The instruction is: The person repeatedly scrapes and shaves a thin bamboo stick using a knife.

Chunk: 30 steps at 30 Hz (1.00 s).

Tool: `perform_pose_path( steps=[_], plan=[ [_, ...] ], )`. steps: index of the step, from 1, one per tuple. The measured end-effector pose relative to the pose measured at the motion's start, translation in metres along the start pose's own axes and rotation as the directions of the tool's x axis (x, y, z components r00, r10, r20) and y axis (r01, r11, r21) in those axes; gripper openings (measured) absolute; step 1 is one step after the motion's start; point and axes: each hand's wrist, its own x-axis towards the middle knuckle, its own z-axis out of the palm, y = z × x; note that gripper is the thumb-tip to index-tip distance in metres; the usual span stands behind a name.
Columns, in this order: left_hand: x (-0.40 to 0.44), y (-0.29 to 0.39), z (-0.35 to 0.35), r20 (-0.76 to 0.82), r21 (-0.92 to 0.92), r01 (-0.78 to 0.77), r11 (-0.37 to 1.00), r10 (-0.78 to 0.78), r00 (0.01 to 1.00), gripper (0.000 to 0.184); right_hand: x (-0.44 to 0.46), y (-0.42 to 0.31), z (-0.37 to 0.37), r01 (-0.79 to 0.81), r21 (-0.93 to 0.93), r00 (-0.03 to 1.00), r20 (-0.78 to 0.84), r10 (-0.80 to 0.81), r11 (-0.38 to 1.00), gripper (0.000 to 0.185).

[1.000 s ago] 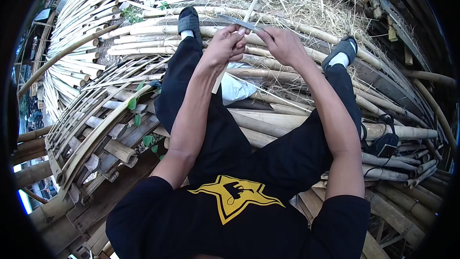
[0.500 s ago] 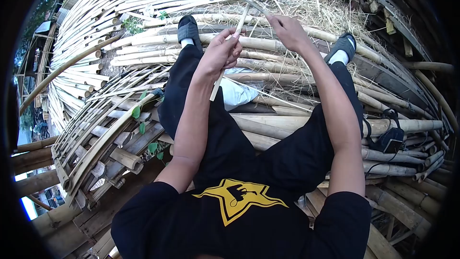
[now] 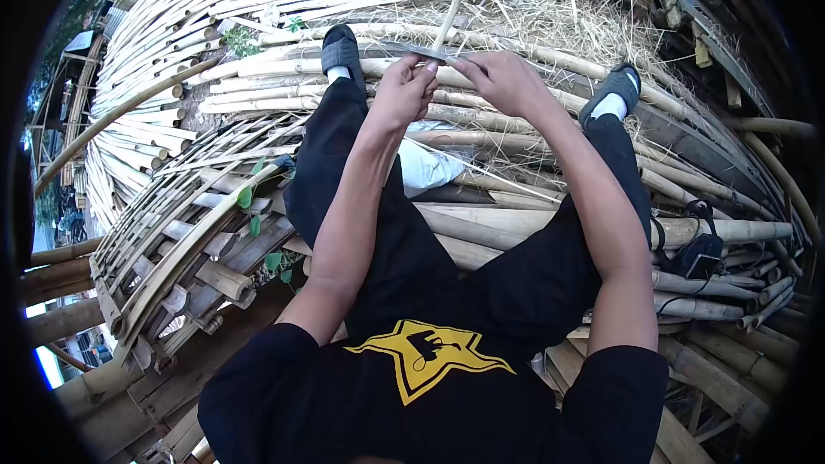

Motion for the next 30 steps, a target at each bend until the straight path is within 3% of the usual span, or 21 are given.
perform_pose_path(
  steps=[2,4,7,9,11,13,15,17,19,23,25,28,30],
  plan=[
    [0.000,-0.003,-0.003,0.035,-0.009,-0.008,1.000,0.008,0.999,0.014,0.003,0.007,0.001,0.010,-0.015,1.000,-0.022,-0.010,1.000,0.048],
    [0.001,-0.005,0.000,0.056,0.008,-0.033,0.999,0.032,0.998,0.017,0.004,0.017,-0.002,-0.005,-0.149,0.999,-0.049,-0.002,0.989,0.048],
    [0.003,-0.004,0.002,0.059,0.026,-0.008,1.000,0.007,0.998,0.019,0.007,0.023,-0.003,0.057,-0.126,0.991,-0.115,-0.072,0.990,0.049],
    [0.009,-0.005,0.001,0.051,0.051,-0.019,0.999,0.017,0.999,0.019,0.011,0.027,-0.008,-0.009,-0.167,0.998,-0.071,-0.003,0.986,0.050],
    [0.004,-0.002,0.002,0.065,-0.028,0.049,0.998,-0.047,0.997,0.019,0.012,0.035,-0.004,0.040,-0.225,0.988,-0.134,-0.072,0.973,0.052],
    [0.002,0.000,0.006,0.046,-0.025,0.049,0.998,-0.048,0.998,0.019,0.013,0.041,-0.009,0.005,-0.286,0.991,-0.129,-0.044,0.958,0.053],
    [-0.003,0.001,0.004,0.068,-0.061,0.131,0.990,-0.127,0.990,0.019,0.014,0.058,-0.022,-0.139,-0.307,0.970,-0.234,0.067,0.942,0.055],
    [-0.001,-0.003,0.005,0.093,-0.095,0.096,0.991,-0.087,0.992,0.019,0.022,0.062,-0.026,-0.156,-0.350,0.969,-0.235,0.074,0.924,0.057],
    [-0.004,0.004,0.011,0.042,-0.011,0.093,0.996,-0.092,0.995,0.019,0.018,0.064,-0.019,-0.162,-0.309,0.971,-0.219,0.096,0.937,0.057],
    [-0.006,-0.001,0.009,0.076,-0.018,0.074,0.997,-0.072,0.994,0.019,0.018,0.077,-0.012,-0.113,-0.368,0.953,-0.303,-0.005,0.923,0.059],
    [-0.006,0.000,0.008,0.045,-0.045,0.098,0.994,-0.096,0.994,0.019,0.016,0.058,-0.019,-0.142,-0.325,0.976,-0.205,0.076,0.935,0.051],
    [-0.006,0.001,0.004,0.017,-0.061,0.108,0.992,-0.107,0.994,0.019,0.024,0.059,-0.008,-0.085,-0.173,0.989,-0.135,0.062,0.981,0.053],
    [-0.004,0.003,0.003,-0.005,-0.043,0.099,0.994,-0.099,0.995,0.020,0.025,0.049,0.007,-0.151,0.040,0.984,-0.086,0.154,0.988,0.052]
  ],
)
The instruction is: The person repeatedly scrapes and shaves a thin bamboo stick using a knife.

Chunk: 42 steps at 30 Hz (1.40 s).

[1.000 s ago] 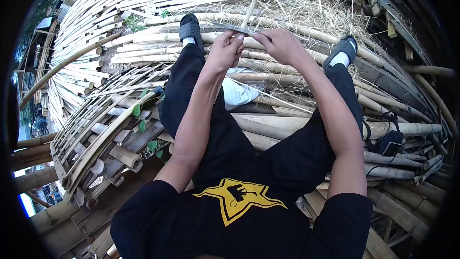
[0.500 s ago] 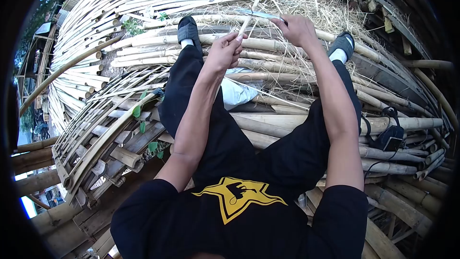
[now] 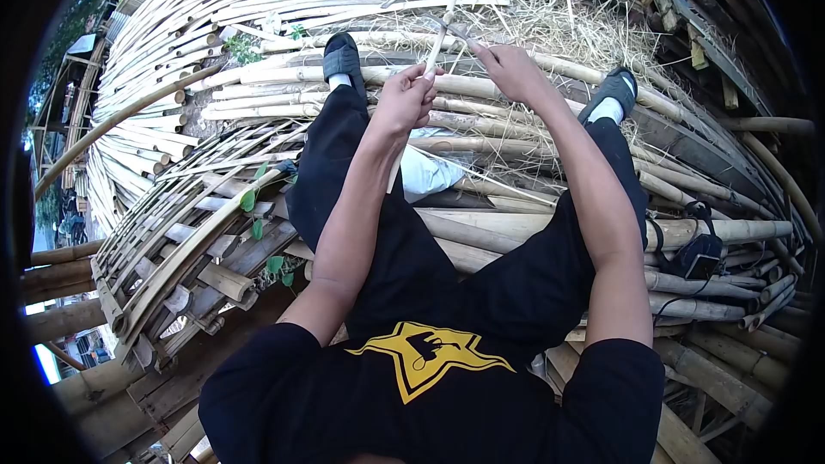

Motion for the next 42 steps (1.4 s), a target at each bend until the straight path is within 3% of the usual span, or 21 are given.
perform_pose_path(
  steps=[1,4,6,8,10,11,13,16,19,20,22,23,25,27,30,32,35,37,38,39,42],
  plan=[
    [0.000,0.001,-0.001,-0.007,-0.014,0.000,1.000,0.000,1.000,0.019,-0.006,-0.013,0.003,0.101,0.017,0.995,-0.028,-0.100,0.995,0.052],
    [0.001,0.001,-0.002,-0.011,-0.016,-0.002,1.000,0.002,1.000,0.020,-0.020,-0.041,-0.001,0.035,-0.085,0.990,0.140,-0.023,0.996,0.056],
    [-0.001,-0.001,-0.002,-0.006,-0.006,-0.003,1.000,0.003,1.000,0.020,-0.024,-0.034,-0.002,0.241,-0.149,0.970,0.083,-0.230,0.959,0.052],
    [-0.005,-0.004,-0.002,0.136,0.026,-0.027,0.999,0.023,0.990,0.019,-0.011,0.009,-0.023,0.131,-0.307,0.983,-0.083,-0.164,0.943,0.050],
    [0.004,-0.009,0.007,0.100,0.044,-0.005,0.999,0.001,0.995,0.020,-0.006,0.007,-0.027,0.066,-0.416,0.965,-0.203,-0.164,0.907,0.052],
    [0.010,-0.009,0.009,0.075,0.026,-0.017,1.000,0.015,0.997,0.020,-0.006,0.006,-0.024,0.022,-0.367,0.963,-0.242,-0.119,0.930,0.054],
    [0.004,0.002,0.007,0.054,-0.031,0.011,0.999,-0.010,0.999,0.021,-0.001,0.000,-0.011,-0.056,-0.196,0.992,-0.126,0.032,0.979,0.049],
    [0.002,-0.001,0.001,0.042,-0.012,-0.030,0.999,0.030,0.999,0.021,-0.007,-0.014,0.010,0.012,0.012,0.999,-0.040,-0.012,1.000,0.048],
    [0.004,0.002,-0.003,-0.049,0.001,-0.007,1.000,0.007,0.999,0.017,-0.028,-0.037,0.018,0.265,-0.094,0.964,0.034,-0.263,0.960,0.045],
    [0.003,0.002,-0.004,-0.046,0.004,-0.008,1.000,0.008,0.999,0.017,-0.025,-0.036,0.010,0.264,-0.095,0.965,0.031,-0.262,0.960,0.045],
    [-0.008,0.001,-0.005,0.056,0.047,-0.006,0.999,0.003,0.998,0.016,-0.016,-0.018,-0.008,0.080,-0.174,0.994,-0.056,-0.091,0.981,0.045],
    [-0.006,-0.008,-0.002,0.059,0.045,0.000,0.999,-0.003,0.998,0.016,-0.006,0.012,-0.021,0.071,-0.371,0.989,-0.091,-0.112,0.926,0.047],
    [0.011,-0.011,0.006,0.037,0.099,-0.021,0.995,0.018,0.999,0.017,-0.007,0.005,-0.016,0.050,-0.354,0.976,-0.181,-0.121,0.934,0.050],
    [0.006,0.003,0.002,0.057,-0.027,0.032,0.999,-0.030,0.998,0.021,-0.003,0.003,0.005,-0.002,-0.154,0.982,-0.185,-0.027,0.988,0.049],
    [-0.001,0.005,-0.004,0.045,0.014,0.019,1.000,-0.020,0.999,0.021,-0.022,-0.033,0.012,0.000,-0.076,1.000,-0.020,-0.002,0.997,0.043],
    [0.000,0.008,-0.008,0.019,0.022,0.015,1.000,-0.015,1.000,0.019,-0.034,-0.051,0.009,0.161,-0.131,0.986,0.062,-0.154,0.978,0.039],
    [-0.003,0.010,-0.008,0.016,0.030,0.039,0.999,-0.039,0.999,0.016,-0.033,-0.036,0.013,0.299,-0.117,0.954,0.032,-0.297,0.947,0.032],
    [-0.006,0.000,-0.011,0.095,0.104,0.030,0.994,-0.040,0.995,0.016,-0.013,-0.007,-0.007,0.139,-0.156,0.988,-0.051,-0.149,0.978,0.029],
    [0.003,-0.010,-0.011,0.129,0.105,0.028,0.994,-0.041,0.991,0.016,-0.007,0.013,-0.022,0.197,-0.335,0.971,-0.062,-0.230,0.921,0.032],
    [0.013,-0.019,-0.005,0.075,0.173,-0.022,0.985,0.009,0.997,0.016,-0.007,0.011,-0.020,0.198,-0.340,0.970,-0.068,-0.234,0.919,0.032],
    [0.004,0.005,-0.001,0.101,0.012,0.072,0.997,-0.073,0.992,0.014,-0.006,-0.003,-0.003,0.063,-0.222,0.989,-0.118,-0.091,0.973,0.039]
  ],
)
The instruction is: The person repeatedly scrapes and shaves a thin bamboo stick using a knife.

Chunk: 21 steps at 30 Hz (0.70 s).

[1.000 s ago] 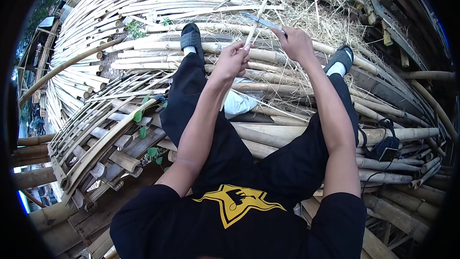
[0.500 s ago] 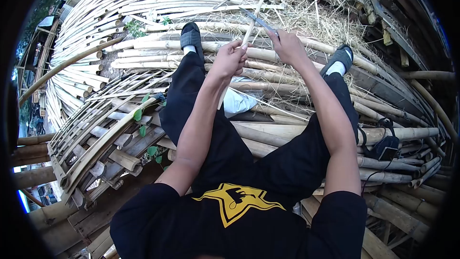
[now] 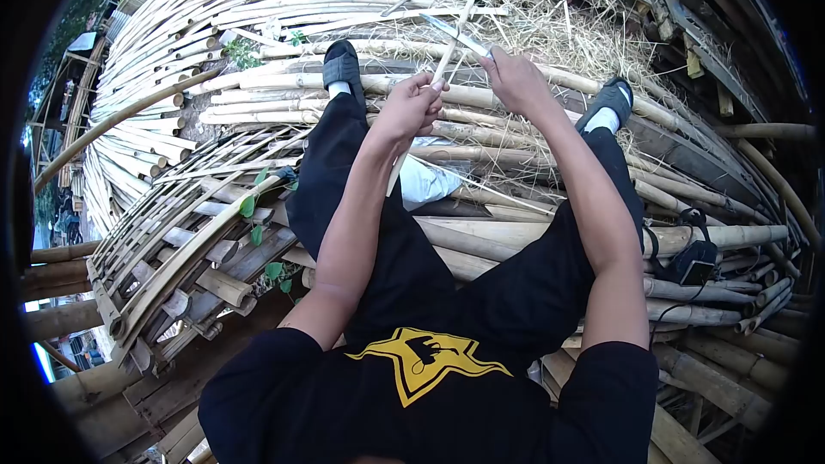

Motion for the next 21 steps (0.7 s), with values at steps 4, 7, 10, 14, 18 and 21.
perform_pose_path(
  steps=[4,7,10,14,18,21],
  plan=[
    [-0.002,-0.002,-0.008,-0.056,0.065,-0.021,0.998,0.024,0.998,0.013,-0.029,-0.039,0.008,0.124,0.138,0.971,0.187,-0.149,0.983,0.034],
    [-0.003,-0.006,-0.008,-0.087,0.033,-0.009,0.999,0.011,0.996,0.014,-0.030,-0.039,0.006,0.156,0.127,0.968,0.180,-0.177,0.980,0.030],
    [-0.006,-0.005,-0.009,-0.052,0.074,0.000,0.997,0.004,0.999,0.016,-0.032,-0.038,0.008,0.186,0.101,0.962,0.186,-0.202,0.977,0.029],
    [-0.011,-0.006,-0.012,-0.002,0.111,0.013,0.994,-0.013,1.000,0.015,-0.014,-0.003,0.003,0.050,-0.031,0.997,0.061,-0.048,0.998,0.025],
    [-0.001,0.004,0.006,-0.011,0.043,0.014,0.999,-0.013,1.000,0.014,0.004,0.012,-0.011,0.040,-0.112,0.997,-0.057,-0.046,0.993,0.035],
    [-0.001,-0.005,0.001,-0.045,0.045,-0.002,0.999,0.004,0.999,0.014,-0.007,0.011,0.019,0.022,0.148,1.000,-0.004,-0.022,0.989,0.040]
  ],
)
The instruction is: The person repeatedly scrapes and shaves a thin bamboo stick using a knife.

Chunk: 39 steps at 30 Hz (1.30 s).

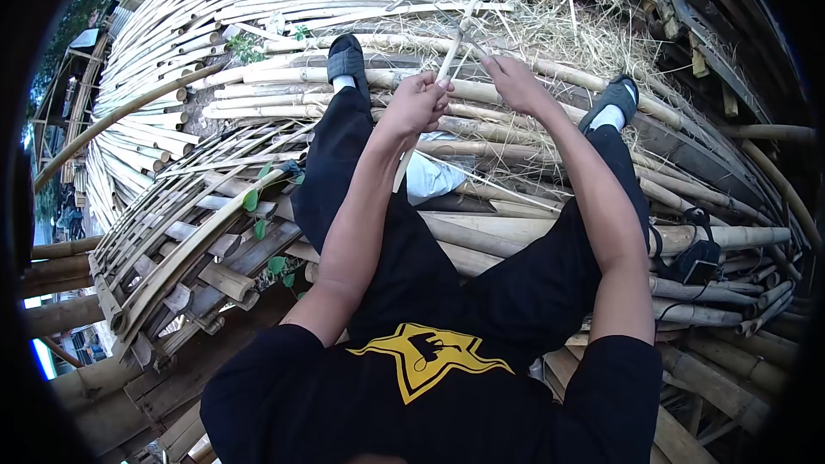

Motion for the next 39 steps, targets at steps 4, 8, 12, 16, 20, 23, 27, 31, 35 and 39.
perform_pose_path(
  steps=[4,8,12,16,20,23,27,31,35,39],
  plan=[
    [0.003,-0.001,-0.006,-0.008,-0.021,-0.002,1.000,0.002,1.000,0.015,-0.015,-0.044,-0.001,-0.398,0.441,0.892,0.391,0.227,0.804,0.044],
    [-0.001,0.000,-0.013,0.014,-0.027,0.003,1.000,-0.003,1.000,0.015,-0.023,-0.047,0.004,0.155,0.053,0.974,0.160,-0.162,0.986,0.035],
    [-0.005,-0.003,-0.002,0.115,0.029,-0.011,1.000,0.007,0.993,0.014,0.000,0.008,-0.037,0.045,-0.302,0.999,-0.002,-0.048,0.952,0.034],
    [0.006,0.002,0.000,0.052,-0.096,0.014,0.995,-0.010,0.999,0.015,0.007,0.010,-0.015,-0.013,-0.179,1.000,-0.007,0.012,0.984,0.041],
    [0.002,-0.003,-0.003,0.015,-0.049,0.041,0.998,-0.040,0.999,0.014,-0.002,-0.015,-0.007,-0.495,0.486,0.838,0.487,0.247,0.721,0.048],
    [0.001,-0.001,-0.004,0.004,-0.044,0.002,0.999,-0.001,1.000,0.014,-0.008,-0.029,0.000,-0.408,0.485,0.883,0.423,0.201,0.774,0.044],
    [-0.007,0.004,-0.006,0.022,-0.049,0.003,0.999,-0.002,1.000,0.014,-0.006,-0.029,-0.008,0.201,-0.152,0.979,0.023,-0.200,0.968,0.034],
    [-0.004,0.001,0.005,0.096,-0.041,0.036,0.999,-0.032,0.995,0.015,0.005,0.001,-0.031,-0.020,-0.298,0.999,-0.040,0.008,0.954,0.039],
    [0.001,-0.007,0.006,0.045,-0.079,0.041,0.996,-0.038,0.998,0.014,-0.003,-0.016,-0.010,-0.153,-0.016,0.980,0.129,0.154,0.988,0.047],
    [0.000,-0.002,-0.003,0.003,-0.100,0.024,0.995,-0.023,1.000,0.014,-0.015,-0.045,-0.011,-0.017,0.104,0.987,0.163,0.000,0.994,0.044]
  ],
)
